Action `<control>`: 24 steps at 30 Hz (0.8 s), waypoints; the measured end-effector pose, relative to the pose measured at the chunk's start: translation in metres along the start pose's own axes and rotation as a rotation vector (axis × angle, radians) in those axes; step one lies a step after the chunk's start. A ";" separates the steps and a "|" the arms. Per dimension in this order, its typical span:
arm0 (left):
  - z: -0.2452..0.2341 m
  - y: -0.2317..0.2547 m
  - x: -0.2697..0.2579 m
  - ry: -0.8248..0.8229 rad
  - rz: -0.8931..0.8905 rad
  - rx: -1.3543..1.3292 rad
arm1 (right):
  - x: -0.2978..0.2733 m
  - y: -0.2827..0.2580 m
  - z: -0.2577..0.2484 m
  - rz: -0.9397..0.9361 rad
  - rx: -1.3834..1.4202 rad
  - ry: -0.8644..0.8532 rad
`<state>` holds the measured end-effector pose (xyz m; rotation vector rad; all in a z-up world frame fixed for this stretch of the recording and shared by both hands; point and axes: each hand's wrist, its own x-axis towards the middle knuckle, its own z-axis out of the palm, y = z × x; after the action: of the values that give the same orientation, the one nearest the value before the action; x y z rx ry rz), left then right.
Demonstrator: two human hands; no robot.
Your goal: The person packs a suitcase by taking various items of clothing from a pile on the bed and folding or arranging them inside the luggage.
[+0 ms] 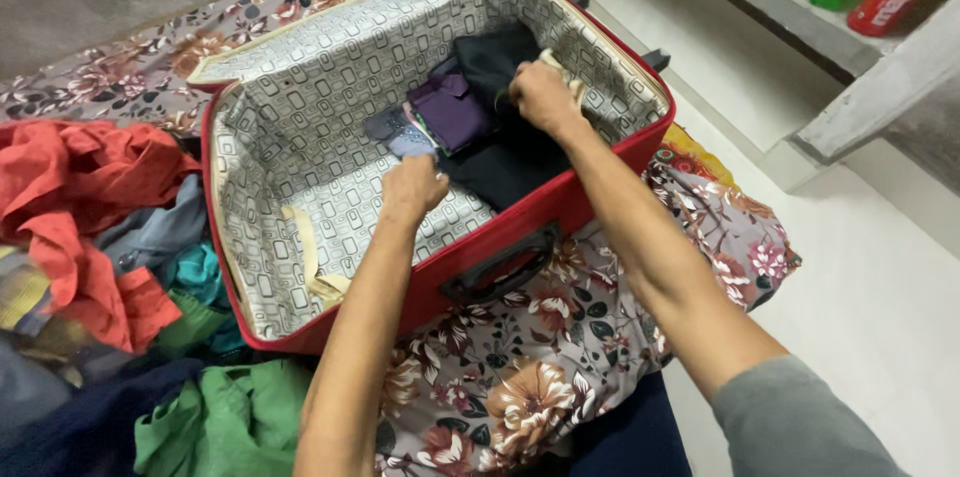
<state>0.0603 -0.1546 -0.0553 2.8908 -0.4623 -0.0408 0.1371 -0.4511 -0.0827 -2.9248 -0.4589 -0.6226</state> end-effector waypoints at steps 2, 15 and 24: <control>-0.004 0.008 -0.004 -0.008 0.006 -0.058 | 0.010 -0.009 -0.023 0.063 0.385 0.163; -0.005 -0.013 -0.002 0.567 0.060 -0.762 | 0.059 -0.063 -0.098 0.228 1.750 0.174; -0.011 -0.026 -0.041 0.085 0.105 -1.052 | 0.038 -0.110 -0.130 0.194 1.828 -0.125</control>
<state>0.0299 -0.1159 -0.0502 1.8288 -0.4034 -0.1060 0.0860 -0.3598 0.0563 -1.2016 -0.3769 0.1124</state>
